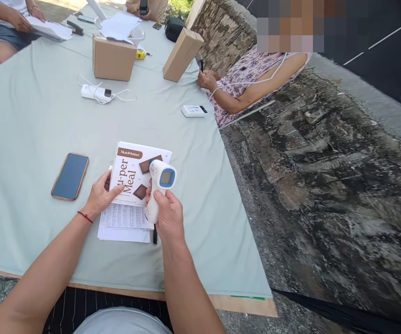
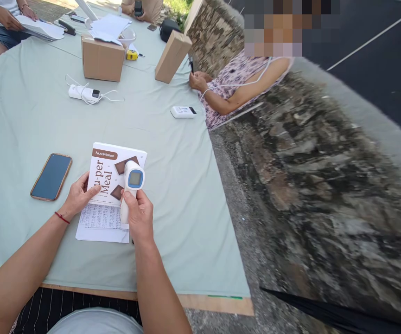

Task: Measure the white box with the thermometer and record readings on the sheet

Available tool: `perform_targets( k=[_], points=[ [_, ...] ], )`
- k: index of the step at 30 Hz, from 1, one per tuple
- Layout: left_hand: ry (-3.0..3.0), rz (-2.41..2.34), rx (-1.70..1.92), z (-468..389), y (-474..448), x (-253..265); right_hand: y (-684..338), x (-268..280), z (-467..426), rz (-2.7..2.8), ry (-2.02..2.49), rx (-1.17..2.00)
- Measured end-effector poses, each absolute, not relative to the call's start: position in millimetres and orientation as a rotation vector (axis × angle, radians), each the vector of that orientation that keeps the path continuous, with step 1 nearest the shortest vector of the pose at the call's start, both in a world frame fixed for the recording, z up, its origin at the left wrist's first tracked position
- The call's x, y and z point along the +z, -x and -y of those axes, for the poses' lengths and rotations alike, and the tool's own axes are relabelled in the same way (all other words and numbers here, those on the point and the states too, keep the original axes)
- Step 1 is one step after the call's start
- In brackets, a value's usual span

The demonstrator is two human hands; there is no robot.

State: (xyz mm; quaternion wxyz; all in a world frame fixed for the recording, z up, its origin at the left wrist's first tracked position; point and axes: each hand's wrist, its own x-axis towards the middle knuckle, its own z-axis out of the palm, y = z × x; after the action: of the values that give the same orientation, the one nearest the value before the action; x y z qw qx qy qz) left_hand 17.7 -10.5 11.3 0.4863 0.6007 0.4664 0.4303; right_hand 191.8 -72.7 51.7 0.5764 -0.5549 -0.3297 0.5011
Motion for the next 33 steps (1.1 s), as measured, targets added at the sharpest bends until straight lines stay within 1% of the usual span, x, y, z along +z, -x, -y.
perform_targets(
  k=[8,28,33],
  points=[
    [-1.451,-1.088,1.043,10.4,-16.7,11.8,-191.8,51.0,74.1,0.838,1.315,1.121],
    [-1.289,-0.990,0.928,6.7,-13.1,18.4,-192.3,39.4,67.9,0.786,1.256,1.151],
    [-1.298,-1.038,0.933,6.6,-12.4,14.9,-189.8,46.7,75.5,0.773,1.228,1.202]
  ],
)
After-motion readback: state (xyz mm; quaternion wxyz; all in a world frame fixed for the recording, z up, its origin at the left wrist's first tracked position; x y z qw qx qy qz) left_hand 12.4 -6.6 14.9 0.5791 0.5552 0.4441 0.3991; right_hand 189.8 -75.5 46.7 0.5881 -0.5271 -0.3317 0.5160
